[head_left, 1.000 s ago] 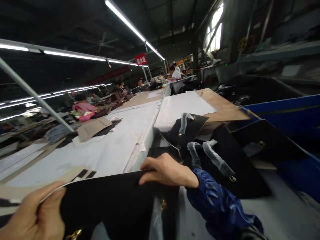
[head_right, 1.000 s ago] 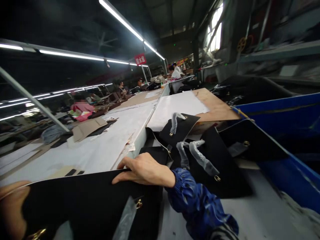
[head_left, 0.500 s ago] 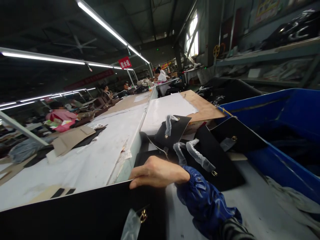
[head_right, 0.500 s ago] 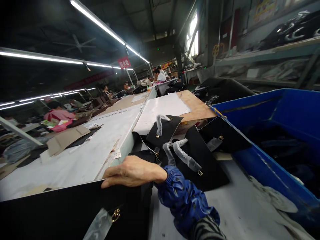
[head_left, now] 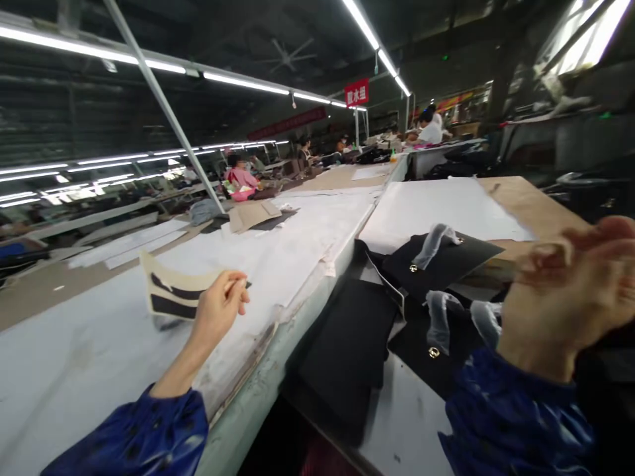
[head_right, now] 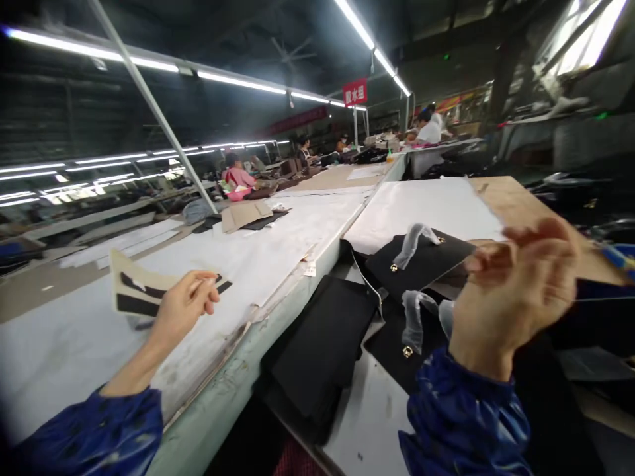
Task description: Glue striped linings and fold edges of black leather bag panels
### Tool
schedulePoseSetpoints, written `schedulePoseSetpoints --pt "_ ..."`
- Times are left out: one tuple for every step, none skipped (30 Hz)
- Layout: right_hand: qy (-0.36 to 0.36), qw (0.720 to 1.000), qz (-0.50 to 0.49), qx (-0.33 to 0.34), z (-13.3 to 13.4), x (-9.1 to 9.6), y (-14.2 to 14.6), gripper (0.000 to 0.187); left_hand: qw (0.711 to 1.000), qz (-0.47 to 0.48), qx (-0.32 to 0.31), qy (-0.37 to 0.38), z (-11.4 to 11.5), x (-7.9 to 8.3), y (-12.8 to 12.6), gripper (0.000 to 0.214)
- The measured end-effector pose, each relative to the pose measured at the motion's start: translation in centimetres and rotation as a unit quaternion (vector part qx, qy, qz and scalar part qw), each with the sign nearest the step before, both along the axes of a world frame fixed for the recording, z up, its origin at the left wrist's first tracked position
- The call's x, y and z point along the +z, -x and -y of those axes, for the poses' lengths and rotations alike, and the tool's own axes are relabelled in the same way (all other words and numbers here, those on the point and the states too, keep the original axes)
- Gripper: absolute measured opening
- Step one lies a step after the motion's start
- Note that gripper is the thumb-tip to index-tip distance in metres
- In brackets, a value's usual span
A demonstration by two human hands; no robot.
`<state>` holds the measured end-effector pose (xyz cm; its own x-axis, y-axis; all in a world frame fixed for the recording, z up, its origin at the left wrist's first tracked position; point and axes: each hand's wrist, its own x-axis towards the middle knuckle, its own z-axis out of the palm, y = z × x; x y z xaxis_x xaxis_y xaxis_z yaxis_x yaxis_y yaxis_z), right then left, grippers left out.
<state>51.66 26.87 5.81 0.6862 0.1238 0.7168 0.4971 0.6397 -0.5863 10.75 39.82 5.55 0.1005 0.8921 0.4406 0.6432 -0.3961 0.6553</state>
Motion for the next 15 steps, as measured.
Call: schedulePoseSetpoints --pt "0.066 0.997 0.018 0.041 -1.1 -0.4 0.6 0.038 1.0 -0.015 0.003 -0.001 -0.2 -0.3 0.1 0.025" --pt "0.165 0.979 0.082 0.091 -2.3 -0.9 1.4 0.038 0.999 -0.03 0.014 -0.007 -0.4 -0.5 0.2 0.023" --pt "0.264 0.94 0.161 0.141 -3.7 -1.7 2.3 0.039 0.998 -0.043 0.035 -0.022 -0.5 -0.5 0.4 0.022" --pt "0.349 0.887 0.236 0.192 -5.2 -2.6 3.4 0.039 0.995 -0.053 0.065 -0.045 -0.6 -0.4 0.6 0.021" --pt "0.408 0.83 0.297 0.236 -6.6 -3.6 4.5 0.037 0.99 -0.062 0.099 -0.073 -0.6 -0.2 1.0 0.021" --pt "0.445 0.782 0.341 0.272 -7.9 -4.6 5.6 0.033 0.983 -0.067 0.134 -0.105 -0.7 0.2 1.4 0.024" --pt "0.467 0.745 0.373 0.296 -9.0 -5.7 6.7 0.028 0.972 -0.071 0.171 -0.143 -0.7 0.6 2.0 0.029" --pt "0.487 0.709 0.404 0.312 -10.0 -6.8 7.8 0.027 0.957 -0.077 0.208 -0.187 -0.8 1.0 2.6 0.036" --pt "0.503 0.676 0.431 0.322 -10.7 -7.8 8.9 0.03 0.937 -0.083 0.245 -0.234 -0.9 1.5 3.3 0.043" --pt "0.515 0.648 0.454 0.331 -11.2 -8.7 9.9 0.039 0.914 -0.09 0.281 -0.279 -0.9 1.9 4.0 0.052" --pt "0.523 0.621 0.474 0.34 -11.5 -9.5 10.7 0.051 0.89 -0.096 0.313 -0.316 -1.0 2.3 4.7 0.06" --pt "0.53 0.597 0.491 0.35 -11.8 -10.2 11.5 0.062 0.871 -0.101 0.341 -0.338 -1.1 2.7 5.4 0.068" --pt "0.535 0.574 0.505 0.36 -12.0 -10.7 12.0 0.072 0.863 -0.103 0.362 -0.338 -1.2 3.1 6.1 0.075" --pt "0.539 0.554 0.516 0.368 -12.2 -11.2 12.4 0.078 0.868 -0.1 0.375 -0.308 -1.3 3.4 6.7 0.082" --pt "0.543 0.539 0.525 0.373 -12.4 -11.6 12.7 0.082 0.881 -0.095 0.384 -0.259 -1.5 3.8 7.3 0.089"
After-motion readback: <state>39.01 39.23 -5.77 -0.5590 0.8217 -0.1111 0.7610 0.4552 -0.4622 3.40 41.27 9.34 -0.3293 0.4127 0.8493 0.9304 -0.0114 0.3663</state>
